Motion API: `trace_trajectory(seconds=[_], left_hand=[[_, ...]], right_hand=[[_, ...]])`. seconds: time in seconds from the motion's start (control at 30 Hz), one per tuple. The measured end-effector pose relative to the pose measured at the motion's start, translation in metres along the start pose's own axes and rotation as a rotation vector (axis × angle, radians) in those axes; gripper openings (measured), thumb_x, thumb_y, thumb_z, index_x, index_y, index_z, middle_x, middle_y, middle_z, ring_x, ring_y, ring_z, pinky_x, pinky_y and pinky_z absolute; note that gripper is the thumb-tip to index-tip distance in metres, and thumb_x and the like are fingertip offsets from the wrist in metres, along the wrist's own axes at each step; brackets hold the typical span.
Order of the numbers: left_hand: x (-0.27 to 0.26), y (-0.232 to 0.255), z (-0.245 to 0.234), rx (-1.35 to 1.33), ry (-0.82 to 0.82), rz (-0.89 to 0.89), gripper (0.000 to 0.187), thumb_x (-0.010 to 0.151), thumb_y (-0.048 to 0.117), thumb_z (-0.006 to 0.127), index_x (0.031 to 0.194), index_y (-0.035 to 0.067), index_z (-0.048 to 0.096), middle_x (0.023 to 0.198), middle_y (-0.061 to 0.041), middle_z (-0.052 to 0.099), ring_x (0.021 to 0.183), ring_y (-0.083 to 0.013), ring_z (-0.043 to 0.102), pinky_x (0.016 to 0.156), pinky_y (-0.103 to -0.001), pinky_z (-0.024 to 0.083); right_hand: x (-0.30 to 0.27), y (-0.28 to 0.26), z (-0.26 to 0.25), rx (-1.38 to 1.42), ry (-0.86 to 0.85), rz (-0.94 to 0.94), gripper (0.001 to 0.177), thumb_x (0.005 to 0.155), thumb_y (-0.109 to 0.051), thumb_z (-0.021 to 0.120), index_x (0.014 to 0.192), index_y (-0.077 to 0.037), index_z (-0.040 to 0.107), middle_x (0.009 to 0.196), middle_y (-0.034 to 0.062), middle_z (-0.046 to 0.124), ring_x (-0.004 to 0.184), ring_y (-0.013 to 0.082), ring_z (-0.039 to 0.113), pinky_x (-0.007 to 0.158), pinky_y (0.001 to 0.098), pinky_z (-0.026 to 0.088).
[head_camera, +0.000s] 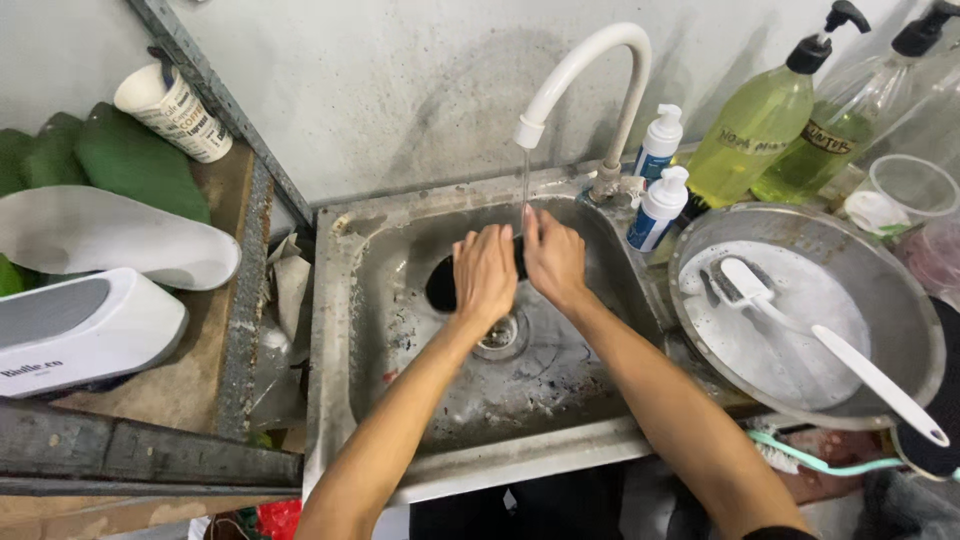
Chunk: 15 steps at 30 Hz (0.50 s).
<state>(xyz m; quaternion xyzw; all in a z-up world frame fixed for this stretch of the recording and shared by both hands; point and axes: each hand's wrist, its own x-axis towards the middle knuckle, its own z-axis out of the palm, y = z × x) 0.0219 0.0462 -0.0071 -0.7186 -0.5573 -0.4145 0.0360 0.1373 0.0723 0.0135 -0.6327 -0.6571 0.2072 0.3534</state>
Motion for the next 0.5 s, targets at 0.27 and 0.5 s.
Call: trace_trajectory(seconds=[0.27, 0.5], left_hand=[[0.018, 0.007, 0.008, -0.044, -0.1, -0.137, 0.061, 0.105, 0.031, 0.027, 0.059, 0.006, 0.059, 0.054, -0.016, 0.06, 0.065, -0.0343, 0.065, 0.075, -0.042, 0.046], [0.017, -0.003, 0.023, -0.119, -0.22, -0.102, 0.049, 0.103, 0.022, 0.026, 0.084, -0.001, 0.064, 0.055, -0.023, 0.061, 0.049, -0.0319, 0.065, 0.045, -0.035, 0.05]], right_hand=[[-0.002, -0.007, -0.003, 0.088, 0.025, -0.031, 0.05, 0.1, -0.036, 0.032, 0.077, -0.002, 0.062, 0.075, 0.0255, 0.066, 0.084, 0.0441, 0.065, 0.069, 0.0543, 0.047], [0.013, 0.02, 0.009, 0.098, 0.05, -0.089, 0.053, 0.102, -0.034, 0.031, 0.069, -0.003, 0.06, 0.064, 0.0226, 0.064, 0.071, 0.0417, 0.066, 0.061, 0.0465, 0.049]])
